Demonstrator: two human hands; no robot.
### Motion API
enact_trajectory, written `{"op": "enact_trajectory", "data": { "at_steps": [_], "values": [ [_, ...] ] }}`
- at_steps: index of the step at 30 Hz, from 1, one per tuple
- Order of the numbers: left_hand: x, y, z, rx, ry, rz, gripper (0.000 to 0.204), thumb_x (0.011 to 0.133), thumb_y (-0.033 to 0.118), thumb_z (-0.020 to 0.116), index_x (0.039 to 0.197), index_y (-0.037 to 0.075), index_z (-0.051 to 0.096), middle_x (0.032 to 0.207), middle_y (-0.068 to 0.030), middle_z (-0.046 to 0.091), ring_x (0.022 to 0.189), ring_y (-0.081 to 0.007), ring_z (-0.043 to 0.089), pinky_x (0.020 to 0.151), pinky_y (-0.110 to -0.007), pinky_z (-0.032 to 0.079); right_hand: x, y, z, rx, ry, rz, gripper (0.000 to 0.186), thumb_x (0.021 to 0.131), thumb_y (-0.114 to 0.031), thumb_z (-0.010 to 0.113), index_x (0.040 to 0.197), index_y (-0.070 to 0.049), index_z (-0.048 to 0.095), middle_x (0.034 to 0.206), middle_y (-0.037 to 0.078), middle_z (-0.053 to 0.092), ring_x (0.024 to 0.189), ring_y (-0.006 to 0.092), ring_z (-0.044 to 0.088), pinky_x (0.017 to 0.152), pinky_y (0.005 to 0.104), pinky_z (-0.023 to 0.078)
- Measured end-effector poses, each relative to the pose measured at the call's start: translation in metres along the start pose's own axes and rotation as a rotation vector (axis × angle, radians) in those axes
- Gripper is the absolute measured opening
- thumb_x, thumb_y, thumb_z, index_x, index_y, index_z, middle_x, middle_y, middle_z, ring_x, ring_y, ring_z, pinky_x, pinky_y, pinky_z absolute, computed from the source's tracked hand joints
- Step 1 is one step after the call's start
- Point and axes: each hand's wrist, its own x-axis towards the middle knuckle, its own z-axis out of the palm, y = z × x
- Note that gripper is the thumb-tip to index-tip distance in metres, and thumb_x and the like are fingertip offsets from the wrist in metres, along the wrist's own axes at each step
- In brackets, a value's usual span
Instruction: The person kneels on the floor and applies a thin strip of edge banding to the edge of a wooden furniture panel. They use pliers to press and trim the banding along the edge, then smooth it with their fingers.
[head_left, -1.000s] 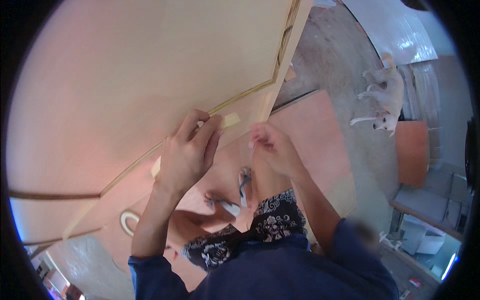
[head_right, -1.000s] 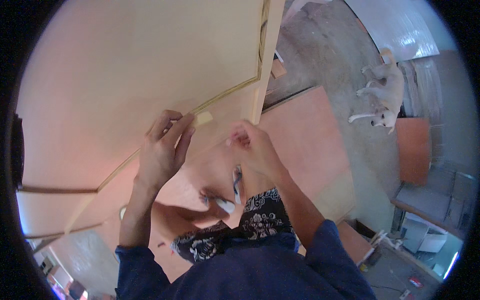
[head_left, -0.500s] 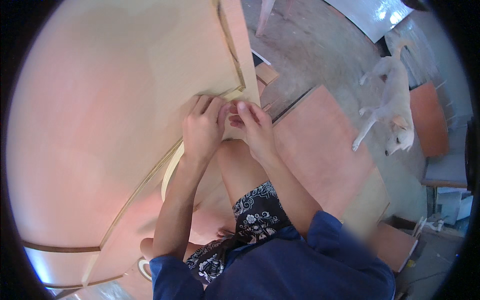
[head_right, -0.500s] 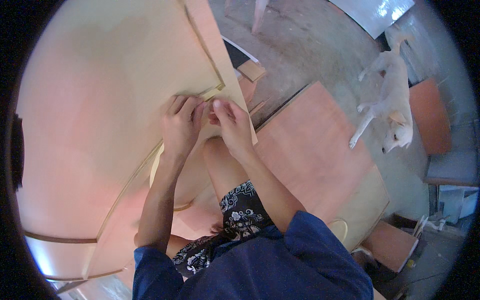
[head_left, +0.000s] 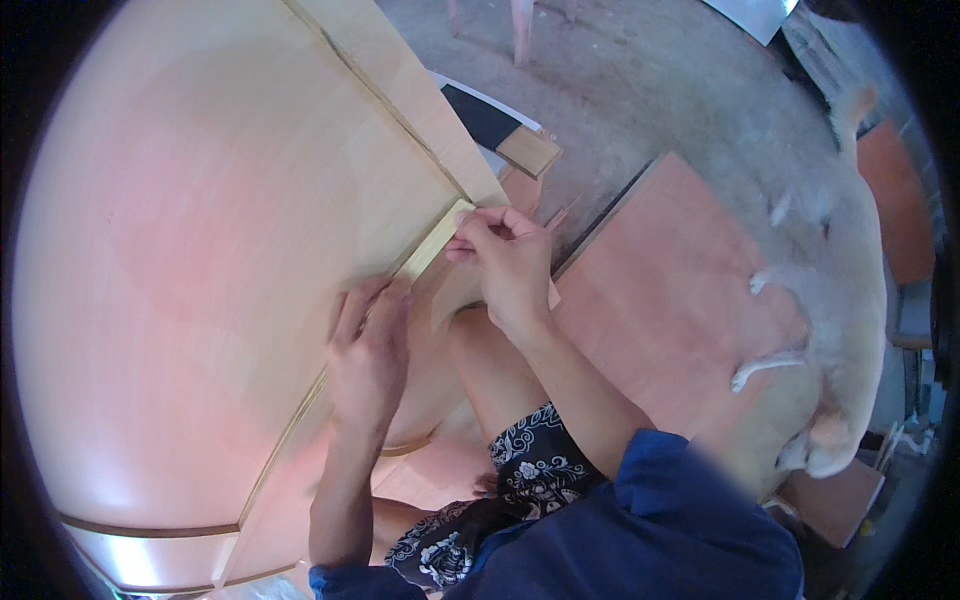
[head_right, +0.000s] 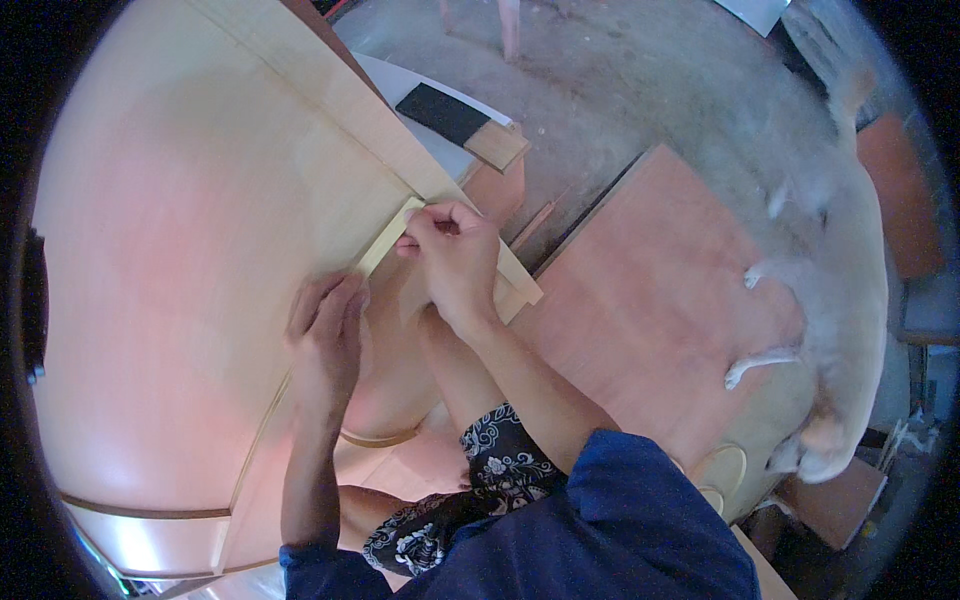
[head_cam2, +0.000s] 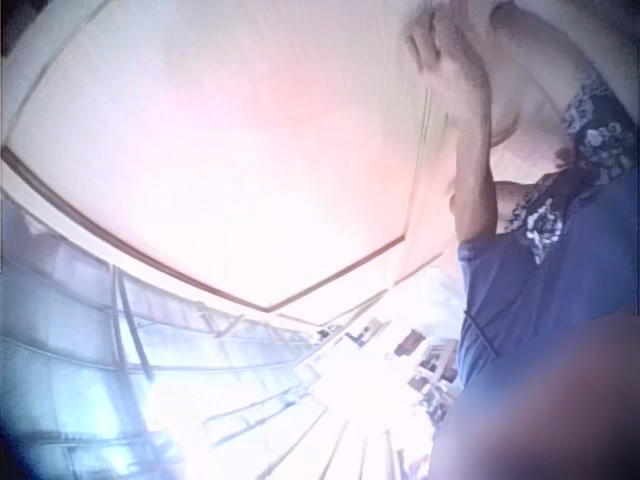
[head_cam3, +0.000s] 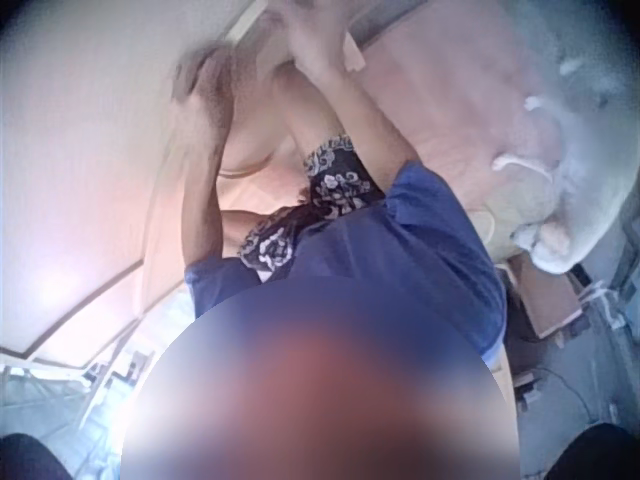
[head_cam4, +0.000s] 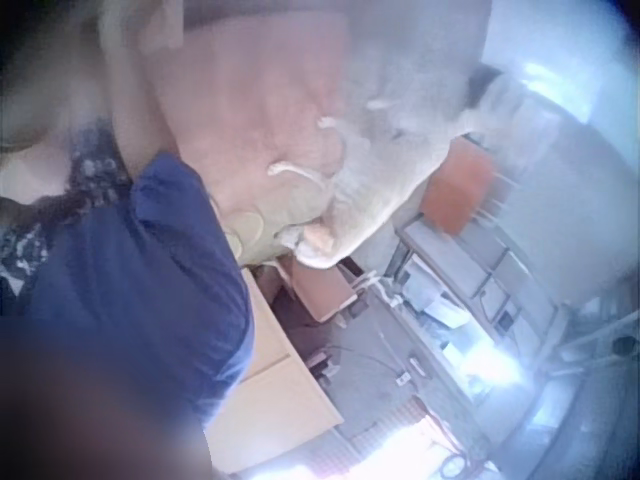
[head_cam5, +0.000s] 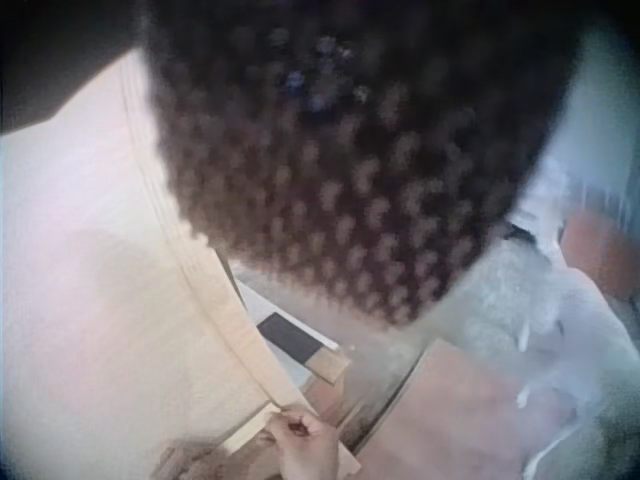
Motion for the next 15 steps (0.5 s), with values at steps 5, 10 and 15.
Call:
{"op": "enact_trajectory", "data": {
  "at_steps": [5,10,15],
  "values": [
    [-0.042,-0.023,-0.054,0.023,-0.131,-0.157,0.027,0.092,-0.002,0.078,0.119,0.003,0.079,0.115,-0.0150,0.074,0.102,-0.0326,0.073,0.086,-0.043,0.060,0.001,0.005,0.003,0.084,0.010,0.014,0.017,0.102,-0.009,0.075,0.098,0.006,0.068,0.094,0.013,0.074,0.081,0.0182,0.076,0.073,0.0307,0.067],
    [-0.066,-0.039,-0.121,0.103,-0.040,-0.323,0.025,0.091,-0.001,0.080,0.115,0.005,0.083,0.117,-0.0108,0.075,0.103,-0.0302,0.070,0.085,-0.041,0.058,-0.004,0.009,0.011,0.115,0.030,0.013,0.015,0.103,-0.005,0.072,0.097,0.007,0.067,0.090,0.013,0.073,0.077,0.0187,0.076,0.069,0.0308,0.067],
    [-0.078,-0.053,-0.114,0.363,-0.002,-0.164,0.023,0.089,0.005,0.083,0.111,0.009,0.085,0.114,-0.0040,0.074,0.101,-0.0264,0.061,0.085,-0.039,0.052,-0.008,0.008,0.018,0.012,0.060,-0.065,0.016,0.104,-0.006,0.070,0.096,0.007,0.066,0.088,0.013,0.072,0.073,0.0183,0.076,0.066,0.0304,0.067]
  ]
}}
